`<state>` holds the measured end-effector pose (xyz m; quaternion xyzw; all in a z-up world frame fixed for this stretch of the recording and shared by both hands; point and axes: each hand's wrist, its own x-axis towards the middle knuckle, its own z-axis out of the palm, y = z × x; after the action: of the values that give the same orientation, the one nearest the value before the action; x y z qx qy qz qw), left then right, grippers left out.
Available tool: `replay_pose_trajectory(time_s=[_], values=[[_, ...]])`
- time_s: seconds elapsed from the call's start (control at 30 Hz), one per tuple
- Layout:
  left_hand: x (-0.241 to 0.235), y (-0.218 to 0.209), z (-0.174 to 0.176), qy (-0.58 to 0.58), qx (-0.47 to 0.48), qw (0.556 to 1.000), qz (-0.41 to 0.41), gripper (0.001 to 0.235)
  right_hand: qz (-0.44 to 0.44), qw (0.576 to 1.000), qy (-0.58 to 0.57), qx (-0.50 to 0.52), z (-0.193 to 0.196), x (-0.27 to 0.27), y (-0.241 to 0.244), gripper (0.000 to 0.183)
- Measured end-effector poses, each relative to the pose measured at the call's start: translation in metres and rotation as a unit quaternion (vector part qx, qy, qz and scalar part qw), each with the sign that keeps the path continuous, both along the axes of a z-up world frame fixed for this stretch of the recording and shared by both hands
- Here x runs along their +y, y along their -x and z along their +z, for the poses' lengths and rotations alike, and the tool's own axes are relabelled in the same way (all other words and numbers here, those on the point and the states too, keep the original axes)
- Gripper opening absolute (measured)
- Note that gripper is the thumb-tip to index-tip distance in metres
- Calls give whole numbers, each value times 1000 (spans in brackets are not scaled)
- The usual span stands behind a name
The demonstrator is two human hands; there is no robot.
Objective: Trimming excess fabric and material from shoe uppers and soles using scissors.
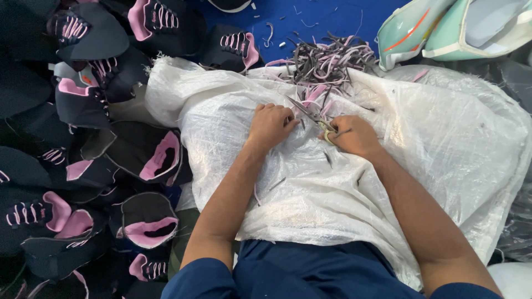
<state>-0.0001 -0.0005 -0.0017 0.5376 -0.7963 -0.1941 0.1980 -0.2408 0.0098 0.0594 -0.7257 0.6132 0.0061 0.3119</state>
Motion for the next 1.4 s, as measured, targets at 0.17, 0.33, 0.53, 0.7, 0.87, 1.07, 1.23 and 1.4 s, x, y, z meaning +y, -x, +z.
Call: replay_pose_trajectory(time_s=[0.17,0.33,0.53,0.7,0.87,1.07,1.23,1.4], values=[[0,0,4,-18,-4,1000,2,24,2,1000,8,-12,-2,-1,1,33],[1,1,4,-6,13,1000,8,24,-16,999,-3,-27,-2,0,3,33],[2,2,7,21,73,996,48,25,5,1000,14,-13,-5,-2,4,40],[11,-6,19,100,160,980,60,18,-21,999,-9,-25,8,1,-1,37],[46,-43,47,174,175,957,151,15,9,999,28,-17,-8,1,6,35],[127,-110,15,98,41,963,250,20,10,999,30,-26,-13,0,5,28],[184,-96,11,-44,11,965,257,63,33,999,-13,26,0,-1,-5,32],[192,-87,-2,-76,58,957,275,96,46,998,-18,-37,-29,1,19,28]])
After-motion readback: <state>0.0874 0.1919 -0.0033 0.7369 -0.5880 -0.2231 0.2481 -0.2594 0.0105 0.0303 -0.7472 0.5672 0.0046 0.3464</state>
